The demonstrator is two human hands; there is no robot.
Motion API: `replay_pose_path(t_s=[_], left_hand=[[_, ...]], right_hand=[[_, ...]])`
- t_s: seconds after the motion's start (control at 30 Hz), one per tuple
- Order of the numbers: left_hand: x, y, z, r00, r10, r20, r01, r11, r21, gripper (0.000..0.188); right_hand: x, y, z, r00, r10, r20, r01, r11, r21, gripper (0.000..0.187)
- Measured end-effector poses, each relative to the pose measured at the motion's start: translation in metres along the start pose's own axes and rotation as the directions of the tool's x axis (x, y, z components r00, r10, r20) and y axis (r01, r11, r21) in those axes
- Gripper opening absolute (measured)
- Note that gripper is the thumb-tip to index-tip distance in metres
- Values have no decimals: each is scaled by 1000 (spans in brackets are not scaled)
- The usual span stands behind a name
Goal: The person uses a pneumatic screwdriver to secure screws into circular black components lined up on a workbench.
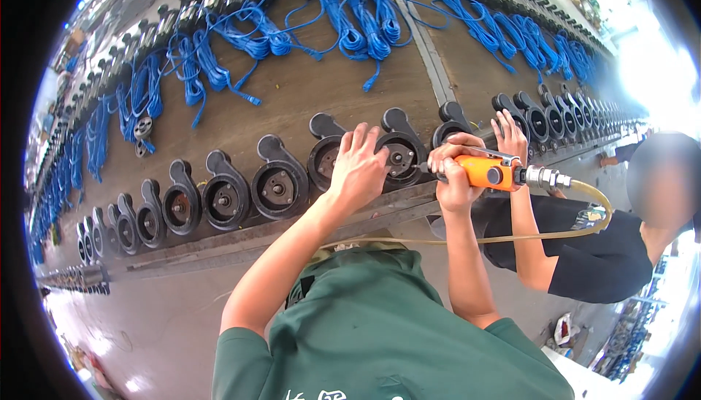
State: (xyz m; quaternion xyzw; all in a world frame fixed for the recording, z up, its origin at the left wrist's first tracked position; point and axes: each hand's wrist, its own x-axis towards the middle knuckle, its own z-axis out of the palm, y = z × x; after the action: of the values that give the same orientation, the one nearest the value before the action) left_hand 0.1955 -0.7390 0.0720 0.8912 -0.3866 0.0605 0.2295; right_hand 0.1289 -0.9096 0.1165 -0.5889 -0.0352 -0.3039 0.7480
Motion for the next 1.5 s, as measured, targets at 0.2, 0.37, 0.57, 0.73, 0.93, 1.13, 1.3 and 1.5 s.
replay_pose_path(t_s=[0.2,0.37,0.57,0.73,0.93,1.13,1.3,1.5], left_hand=[[21,-2,1,990,99,100,-111,986,121,28],[30,-4,-8,981,118,151,-129,990,63,28],[45,0,-3,959,118,256,-123,992,6,55],[51,3,-2,962,49,270,-63,997,43,61],[42,20,8,961,-165,223,130,978,162,56],[36,17,22,974,-148,171,125,982,140,48],[38,15,25,972,-146,185,120,982,143,42],[42,20,22,936,-227,268,178,965,195,43]], right_hand=[[-5,-8,-25,984,-22,-175,22,1000,1,20],[-16,-2,-41,978,40,-203,-31,998,45,3],[-12,-2,-42,977,62,-204,-47,996,79,8],[-5,3,-40,983,46,-177,-37,998,56,6],[6,31,-30,987,73,-141,-61,994,88,8],[6,60,-22,984,130,-123,-123,990,62,23],[9,65,-22,989,122,-83,-121,992,18,22],[32,76,-27,997,62,-53,-63,998,-17,16]])
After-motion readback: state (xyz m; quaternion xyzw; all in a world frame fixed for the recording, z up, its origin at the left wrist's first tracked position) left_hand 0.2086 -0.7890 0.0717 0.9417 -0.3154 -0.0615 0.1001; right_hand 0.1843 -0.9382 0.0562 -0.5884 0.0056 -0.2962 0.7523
